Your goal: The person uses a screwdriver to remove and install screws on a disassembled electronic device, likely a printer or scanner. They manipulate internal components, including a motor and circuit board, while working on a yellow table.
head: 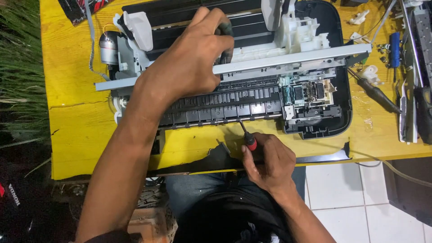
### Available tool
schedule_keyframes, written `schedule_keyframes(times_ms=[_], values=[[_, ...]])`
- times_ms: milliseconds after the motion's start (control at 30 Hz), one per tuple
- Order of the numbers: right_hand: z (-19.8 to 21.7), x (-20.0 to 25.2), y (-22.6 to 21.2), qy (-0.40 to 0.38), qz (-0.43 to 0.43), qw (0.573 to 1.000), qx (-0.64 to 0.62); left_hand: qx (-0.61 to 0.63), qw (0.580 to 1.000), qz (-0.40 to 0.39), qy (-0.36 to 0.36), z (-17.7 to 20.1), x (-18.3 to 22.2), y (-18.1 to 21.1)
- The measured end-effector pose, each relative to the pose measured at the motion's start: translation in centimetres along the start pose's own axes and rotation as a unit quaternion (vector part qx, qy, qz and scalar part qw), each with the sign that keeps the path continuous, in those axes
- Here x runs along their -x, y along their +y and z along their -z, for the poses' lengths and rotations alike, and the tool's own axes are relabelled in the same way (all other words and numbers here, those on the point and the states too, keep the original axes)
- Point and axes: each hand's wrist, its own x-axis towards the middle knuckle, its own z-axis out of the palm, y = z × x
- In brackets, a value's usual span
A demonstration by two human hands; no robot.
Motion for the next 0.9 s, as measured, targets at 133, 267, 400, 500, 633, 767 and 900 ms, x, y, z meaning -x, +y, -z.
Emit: schedule_keyframes(times_ms=[133, 267, 400, 500, 633, 767, 900], values=[[0.1, -0.1, -0.1, -0.008, -0.008, 1.0, -0.003, -0.032, 0.998, -0.041, 0.032, 0.2, 0.2, -0.1], [0.1, -0.3, -0.3, -0.006, -0.015, 1.0, -0.01, 0.004, 1.0, -0.019, 0.003, 0.4, -0.1, -0.2], [0.1, 0.1, -0.2, -0.012, -0.025, 1.0, -0.003, 0.036, 0.999, -0.016, -0.012, -0.7, -0.1, -1.5], [0.0, 0.2, 0.0, -0.009, -0.017, 1.0, 0.012, 0.031, 0.999, -0.023, -0.001, -0.7, -0.1, -1.7], [0.0, 0.1, -0.2, -0.009, -0.024, 1.0, 0.016, 0.052, 0.997, -0.048, -0.004, -0.1, -0.2, -2.1], [0.0, 0.1, -0.2, -0.009, -0.022, 1.0, 0.009, 0.046, 0.997, -0.04, -0.036, 0.1, -0.4, -2.5], [0.0, 0.2, -0.1, -0.012, -0.027, 0.999, 0.018, 0.056, 0.997, -0.039, -0.043, -0.1, -0.3, -2.7]])
